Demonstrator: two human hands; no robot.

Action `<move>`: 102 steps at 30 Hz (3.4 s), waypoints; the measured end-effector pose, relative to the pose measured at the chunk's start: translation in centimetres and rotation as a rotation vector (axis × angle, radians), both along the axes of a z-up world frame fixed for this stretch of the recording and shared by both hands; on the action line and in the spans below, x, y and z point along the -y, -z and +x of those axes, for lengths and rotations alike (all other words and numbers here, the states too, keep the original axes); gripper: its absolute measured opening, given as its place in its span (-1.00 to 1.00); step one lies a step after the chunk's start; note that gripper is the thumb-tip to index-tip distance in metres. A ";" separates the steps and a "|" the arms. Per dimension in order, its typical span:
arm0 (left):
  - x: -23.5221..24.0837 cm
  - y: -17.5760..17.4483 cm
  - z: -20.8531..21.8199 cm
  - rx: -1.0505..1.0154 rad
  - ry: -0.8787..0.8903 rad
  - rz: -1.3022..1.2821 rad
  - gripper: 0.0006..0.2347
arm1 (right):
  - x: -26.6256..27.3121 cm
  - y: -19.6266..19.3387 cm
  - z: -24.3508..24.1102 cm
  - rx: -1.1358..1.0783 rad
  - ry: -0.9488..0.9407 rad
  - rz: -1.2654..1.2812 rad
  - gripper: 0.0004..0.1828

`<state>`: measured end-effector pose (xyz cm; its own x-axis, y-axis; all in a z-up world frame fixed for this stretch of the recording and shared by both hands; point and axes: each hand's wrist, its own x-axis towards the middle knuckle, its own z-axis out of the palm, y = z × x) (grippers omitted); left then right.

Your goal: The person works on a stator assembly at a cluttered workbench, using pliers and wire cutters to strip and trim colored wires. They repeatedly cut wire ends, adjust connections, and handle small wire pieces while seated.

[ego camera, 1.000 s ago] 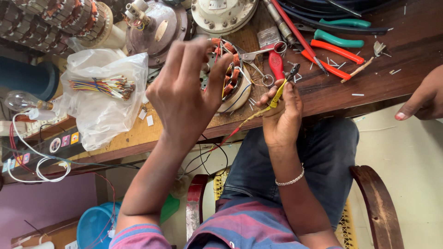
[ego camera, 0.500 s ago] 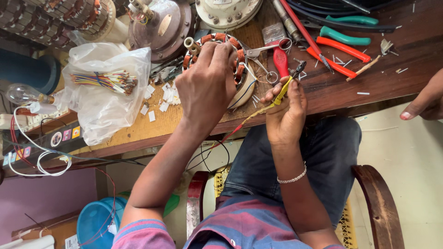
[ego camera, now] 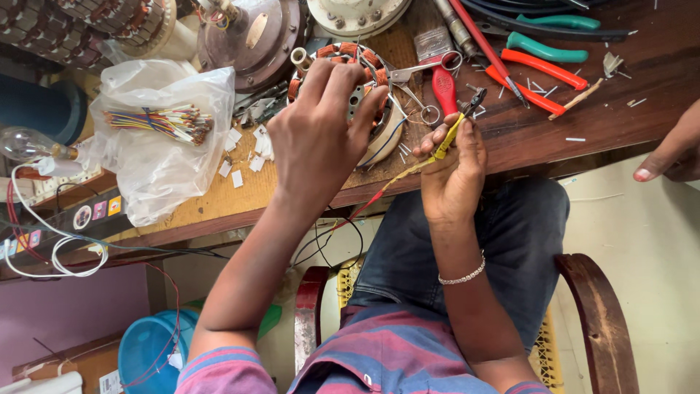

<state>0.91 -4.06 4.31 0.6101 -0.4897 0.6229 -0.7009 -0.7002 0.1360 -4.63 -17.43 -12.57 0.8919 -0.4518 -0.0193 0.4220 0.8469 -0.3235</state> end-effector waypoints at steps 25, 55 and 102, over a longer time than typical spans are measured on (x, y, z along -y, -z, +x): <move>0.2 1.7 -3.8 0.023 0.124 -0.066 -0.78 | 0.2 -0.7 0.2 0.017 -0.025 0.032 -0.74; -0.8 3.1 2.1 0.036 0.298 0.114 -0.54 | 0.5 -5.1 1.7 -0.086 -0.076 -0.433 -0.64; -0.3 3.8 -0.3 -0.057 0.072 -0.235 -0.87 | -3.3 -2.5 1.8 -0.111 0.249 -0.265 -0.88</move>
